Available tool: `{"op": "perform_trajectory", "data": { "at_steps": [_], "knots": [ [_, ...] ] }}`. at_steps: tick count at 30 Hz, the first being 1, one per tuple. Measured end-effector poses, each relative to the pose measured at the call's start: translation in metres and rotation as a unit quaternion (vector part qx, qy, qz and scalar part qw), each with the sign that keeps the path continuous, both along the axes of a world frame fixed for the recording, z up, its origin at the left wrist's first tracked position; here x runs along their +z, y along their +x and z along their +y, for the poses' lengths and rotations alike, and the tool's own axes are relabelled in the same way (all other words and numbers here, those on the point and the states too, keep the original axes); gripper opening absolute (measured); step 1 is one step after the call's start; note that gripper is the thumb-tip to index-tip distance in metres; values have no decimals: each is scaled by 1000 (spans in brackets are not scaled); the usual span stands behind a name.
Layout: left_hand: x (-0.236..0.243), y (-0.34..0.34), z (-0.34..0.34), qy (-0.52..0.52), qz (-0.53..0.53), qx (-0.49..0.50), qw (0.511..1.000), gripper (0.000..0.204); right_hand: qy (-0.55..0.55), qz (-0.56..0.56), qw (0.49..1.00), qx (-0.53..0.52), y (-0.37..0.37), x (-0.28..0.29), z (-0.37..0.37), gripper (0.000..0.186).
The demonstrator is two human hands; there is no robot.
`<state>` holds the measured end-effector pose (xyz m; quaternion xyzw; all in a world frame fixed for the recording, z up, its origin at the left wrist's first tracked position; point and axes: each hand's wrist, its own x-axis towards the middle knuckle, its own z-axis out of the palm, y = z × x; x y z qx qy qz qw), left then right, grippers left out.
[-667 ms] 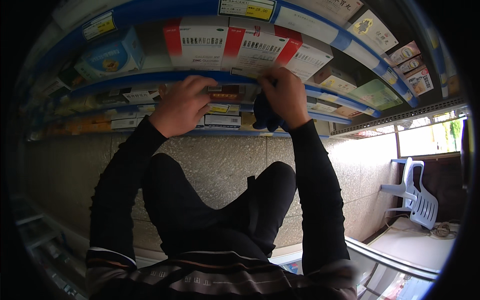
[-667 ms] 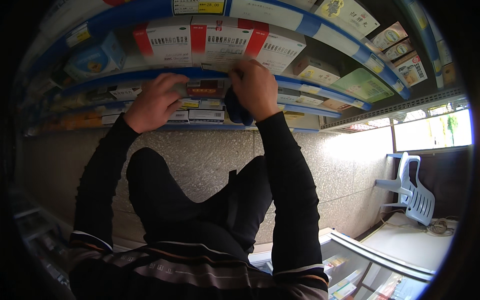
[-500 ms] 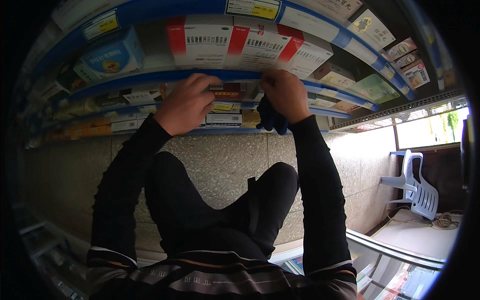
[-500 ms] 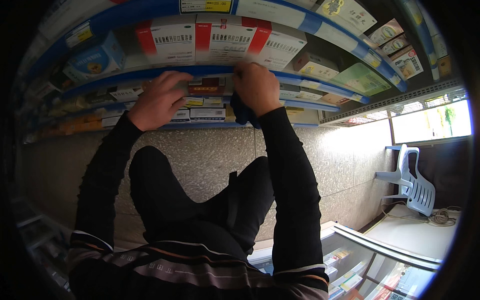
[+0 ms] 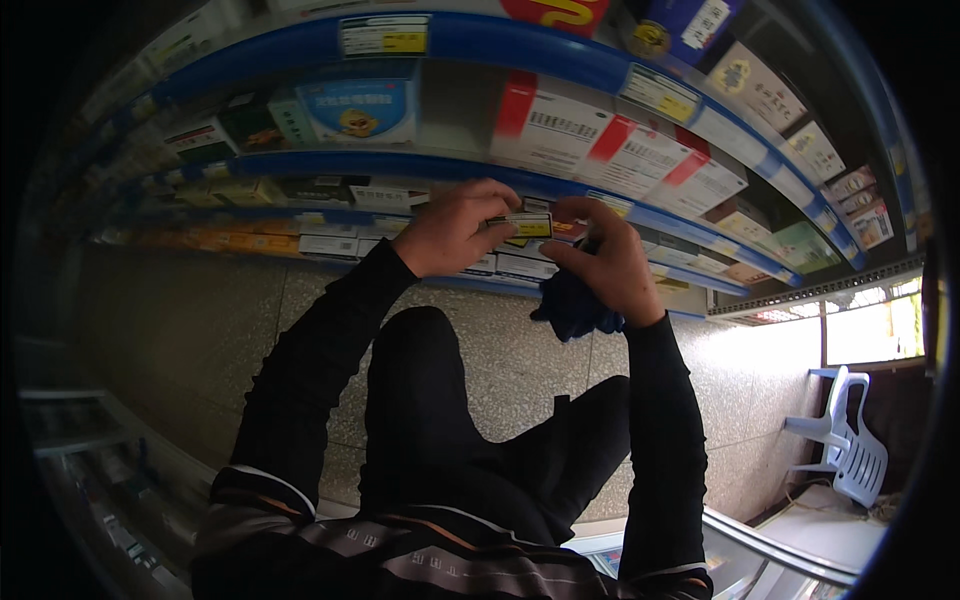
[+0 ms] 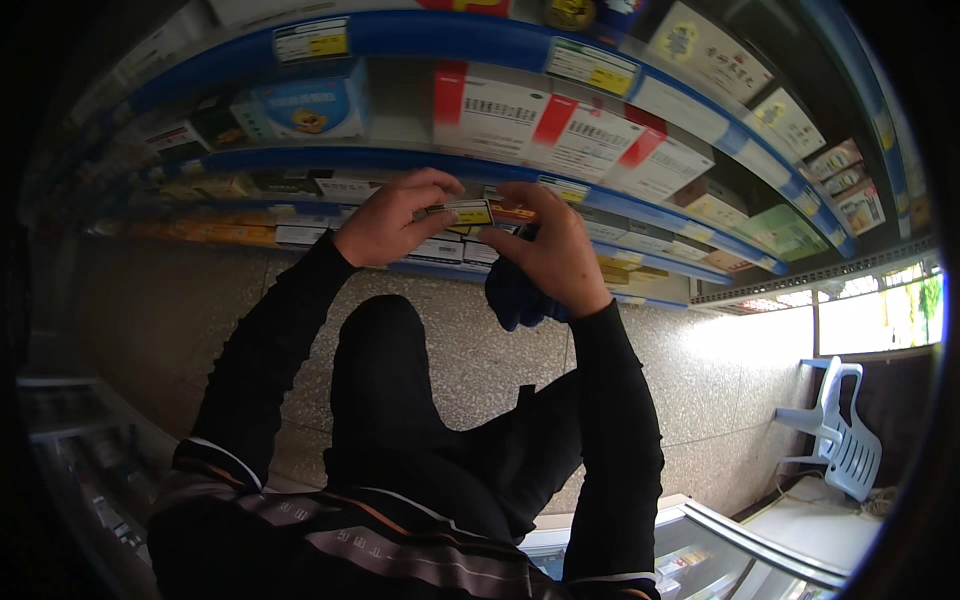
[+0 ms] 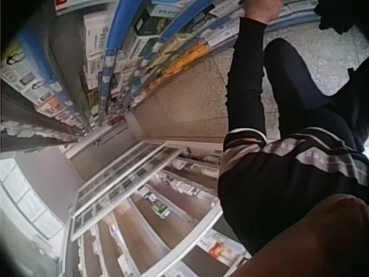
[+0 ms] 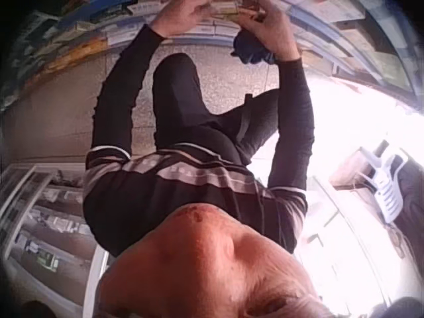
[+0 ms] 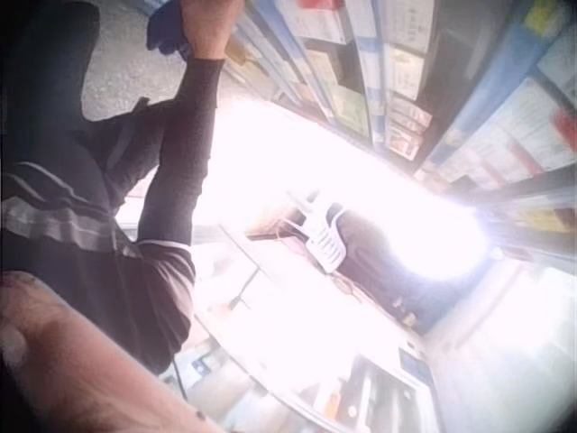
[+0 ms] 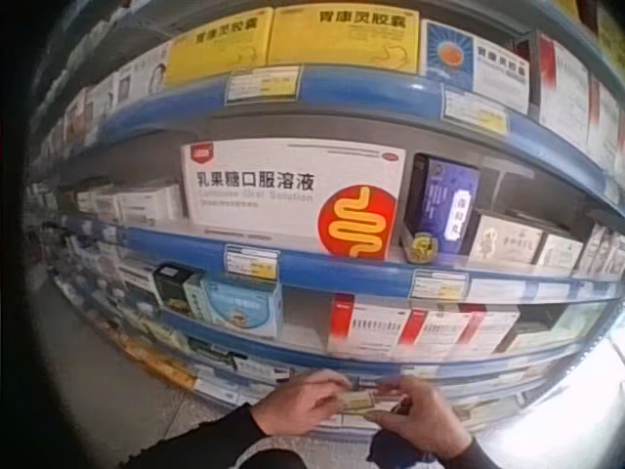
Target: The person wipes the front edges of pharmacy shelves with a blue cloth, moving along the aisle and cleaning multiple sections. They occasionally pause to pick up and inspect small boxes before returning them to the shelves.
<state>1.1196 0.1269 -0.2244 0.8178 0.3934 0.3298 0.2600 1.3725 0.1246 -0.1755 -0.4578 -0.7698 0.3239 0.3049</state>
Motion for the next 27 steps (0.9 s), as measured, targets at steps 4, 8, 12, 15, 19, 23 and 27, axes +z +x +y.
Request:
{"op": "perform_trajectory", "data": {
  "at_steps": [4,8,12,15,19,23,27],
  "knots": [
    [-10,-36,-14,-84,-84,14,993,25,-54,21,997,48,-40,-9,7,28],
    [-11,-70,-26,-212,-136,54,966,28,-65,20,995,78,-76,-17,12,27],
    [-12,-99,-32,-307,-161,55,936,27,-81,25,993,84,-94,-29,18,26],
    [-18,-114,-36,-306,-157,85,935,25,-64,60,992,92,-108,-31,17,24],
    [-13,-128,-36,-297,-121,85,943,24,-52,59,993,91,-122,-25,14,22],
    [-20,-131,-32,3,13,162,987,17,-54,34,996,65,-123,-24,22,23],
    [-26,-131,-20,231,138,232,935,9,-6,71,997,-1,-125,-34,33,25]
  ]
}}
